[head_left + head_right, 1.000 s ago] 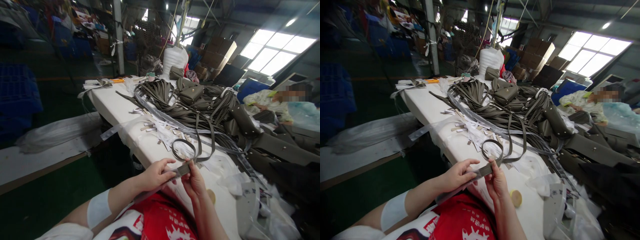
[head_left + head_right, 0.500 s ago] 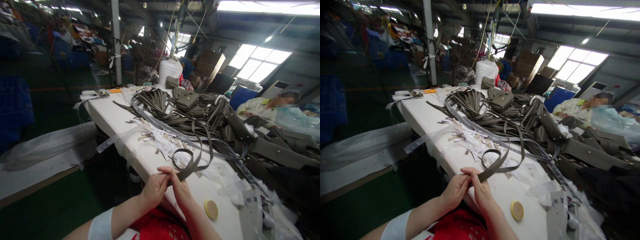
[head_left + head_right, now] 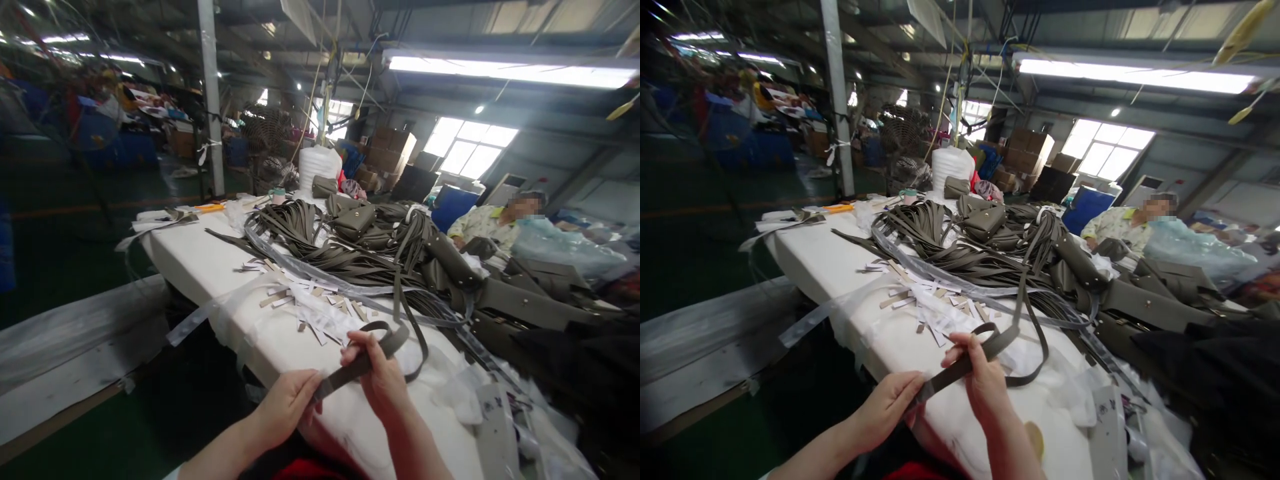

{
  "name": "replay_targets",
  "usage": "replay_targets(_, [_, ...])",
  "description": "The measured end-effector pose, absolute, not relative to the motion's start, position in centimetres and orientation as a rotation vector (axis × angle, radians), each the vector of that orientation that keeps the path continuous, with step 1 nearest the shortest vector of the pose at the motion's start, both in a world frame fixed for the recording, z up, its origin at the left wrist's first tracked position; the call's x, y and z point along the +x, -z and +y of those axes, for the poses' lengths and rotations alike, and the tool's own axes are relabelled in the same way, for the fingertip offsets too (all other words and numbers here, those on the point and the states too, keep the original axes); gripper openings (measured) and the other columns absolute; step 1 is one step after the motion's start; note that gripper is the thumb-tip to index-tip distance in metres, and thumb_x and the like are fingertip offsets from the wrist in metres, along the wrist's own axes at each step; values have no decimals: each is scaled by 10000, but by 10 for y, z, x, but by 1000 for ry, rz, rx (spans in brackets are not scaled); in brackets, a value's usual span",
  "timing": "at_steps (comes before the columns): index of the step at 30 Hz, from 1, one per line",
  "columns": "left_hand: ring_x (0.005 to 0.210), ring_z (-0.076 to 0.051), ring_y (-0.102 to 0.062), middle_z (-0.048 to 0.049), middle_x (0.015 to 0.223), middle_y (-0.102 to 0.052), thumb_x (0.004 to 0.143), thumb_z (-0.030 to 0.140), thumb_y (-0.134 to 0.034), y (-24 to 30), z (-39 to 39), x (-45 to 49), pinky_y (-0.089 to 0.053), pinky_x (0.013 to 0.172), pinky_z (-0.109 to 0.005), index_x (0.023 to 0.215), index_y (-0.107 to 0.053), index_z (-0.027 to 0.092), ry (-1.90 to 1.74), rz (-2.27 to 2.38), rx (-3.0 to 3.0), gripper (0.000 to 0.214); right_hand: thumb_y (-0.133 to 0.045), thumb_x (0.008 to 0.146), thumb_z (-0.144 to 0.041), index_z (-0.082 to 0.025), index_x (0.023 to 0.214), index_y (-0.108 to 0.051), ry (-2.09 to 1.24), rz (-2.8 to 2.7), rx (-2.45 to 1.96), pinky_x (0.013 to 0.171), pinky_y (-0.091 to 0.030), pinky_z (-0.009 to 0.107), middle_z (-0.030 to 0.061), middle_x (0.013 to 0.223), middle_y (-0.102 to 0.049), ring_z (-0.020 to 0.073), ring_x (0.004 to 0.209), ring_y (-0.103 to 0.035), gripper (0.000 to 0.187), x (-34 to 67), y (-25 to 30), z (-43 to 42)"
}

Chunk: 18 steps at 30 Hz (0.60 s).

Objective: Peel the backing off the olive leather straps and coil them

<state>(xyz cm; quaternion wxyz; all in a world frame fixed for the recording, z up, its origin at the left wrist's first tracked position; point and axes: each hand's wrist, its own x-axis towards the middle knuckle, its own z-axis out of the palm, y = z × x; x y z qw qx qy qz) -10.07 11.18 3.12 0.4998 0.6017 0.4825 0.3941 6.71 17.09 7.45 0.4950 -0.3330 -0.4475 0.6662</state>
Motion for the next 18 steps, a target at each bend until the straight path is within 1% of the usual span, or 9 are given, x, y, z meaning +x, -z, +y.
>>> replay_targets(3, [477,-119,-491,11,502,-507,957,591,-309,-37,118,-89,-385,517,-224,647,-552,168,-1033,1190,1410,578,-527,850,-660,-195,954,-752,-1693,-1259,-938,661,-500,332,44,696,-686,179,618,-611,527,46,-62,156])
replay_targets(5, [465,-119,-451,19,492,-470,943,611,-322,-39,121,-86,-350,480,-227,624,-503,184,-1077,1239,1425,562,-540,855,-637,-185,929,-758,-1696,-1312,-959,712,-503,334,60,785,-710,194,701,-634,507,44,-60,155])
replay_targets(7, [472,-119,-421,26,502,-444,932,621,-341,-38,122,-89,-327,467,-228,617,-468,196,-1089,1288,1484,544,-575,860,-588,-194,866,-752,-1683,-1186,-890,806,-489,330,60,876,-715,204,840,-639,432,53,-66,164])
replay_targets(8, [483,-120,-421,26,515,-444,926,626,-353,-37,122,-93,-327,472,-228,613,-459,198,-1081,1306,1516,541,-594,859,-567,-203,825,-739,-1671,-1081,-836,817,-484,327,48,859,-707,197,845,-633,393,61,-70,170])
replay_targets(11, [449,-115,-418,31,506,-441,915,652,-344,-32,119,-103,-322,455,-228,599,-435,202,-1001,1323,1511,557,-644,835,-541,-219,728,-673,-1593,-864,-688,737,-487,323,-5,681,-626,161,680,-594,340,85,-85,191])
replay_targets(12, [431,-113,-419,33,497,-445,916,654,-336,-31,118,-105,-329,451,-228,603,-440,203,-968,1317,1491,560,-650,831,-540,-218,708,-658,-1559,-863,-668,723,-485,323,-10,657,-608,157,654,-583,345,91,-89,196])
replay_targets(15, [422,-116,-453,27,470,-469,934,634,-313,-30,117,-103,-381,491,-229,605,-490,193,-918,1288,1467,578,-608,842,-585,-203,682,-666,-1501,-979,-708,709,-479,325,17,651,-630,172,664,-594,418,95,-90,201])
replay_targets(18, [448,-123,-484,17,467,-488,941,622,-312,-36,121,-91,-400,526,-234,604,-536,183,-952,1282,1480,598,-550,859,-626,-188,720,-720,-1424,-1155,-825,754,-478,319,62,761,-698,198,777,-626,490,79,-78,192])
